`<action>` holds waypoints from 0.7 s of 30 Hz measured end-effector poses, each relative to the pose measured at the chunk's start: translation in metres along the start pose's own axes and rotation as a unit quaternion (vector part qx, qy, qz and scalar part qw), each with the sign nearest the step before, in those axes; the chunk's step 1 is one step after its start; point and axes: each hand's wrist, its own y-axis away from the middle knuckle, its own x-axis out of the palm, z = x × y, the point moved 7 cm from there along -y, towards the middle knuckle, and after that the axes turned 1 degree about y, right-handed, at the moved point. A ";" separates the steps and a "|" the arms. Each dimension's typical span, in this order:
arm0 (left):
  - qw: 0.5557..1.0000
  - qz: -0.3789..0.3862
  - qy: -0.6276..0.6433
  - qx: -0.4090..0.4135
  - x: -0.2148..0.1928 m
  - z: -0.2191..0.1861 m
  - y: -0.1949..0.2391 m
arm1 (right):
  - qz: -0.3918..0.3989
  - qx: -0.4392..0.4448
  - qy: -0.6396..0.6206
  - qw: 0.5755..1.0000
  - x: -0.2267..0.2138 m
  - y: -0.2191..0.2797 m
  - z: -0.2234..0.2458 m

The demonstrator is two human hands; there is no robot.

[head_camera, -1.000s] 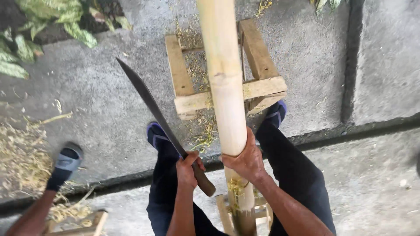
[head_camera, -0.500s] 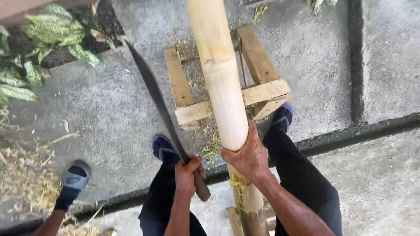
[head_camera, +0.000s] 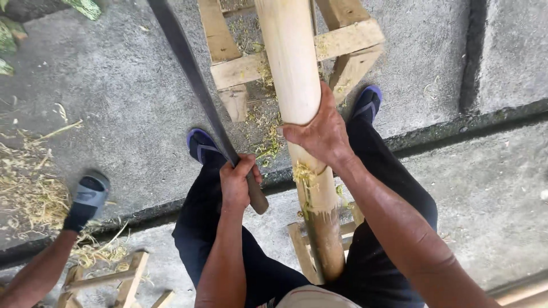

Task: Shaving and shaping a bamboo pole using a machete on a wooden horse support.

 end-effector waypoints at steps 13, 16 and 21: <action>0.929 0.003 -0.271 0.252 0.008 -0.009 0.068 | 0.088 -0.071 -0.137 0.984 -0.013 0.000 -0.004; 0.900 0.056 -0.323 0.288 0.024 -0.030 0.077 | 0.034 -0.041 0.030 0.998 -0.047 0.018 0.005; 0.772 -0.009 -0.594 0.228 0.045 -0.077 0.064 | -0.213 -0.491 0.359 0.765 -0.109 0.088 0.150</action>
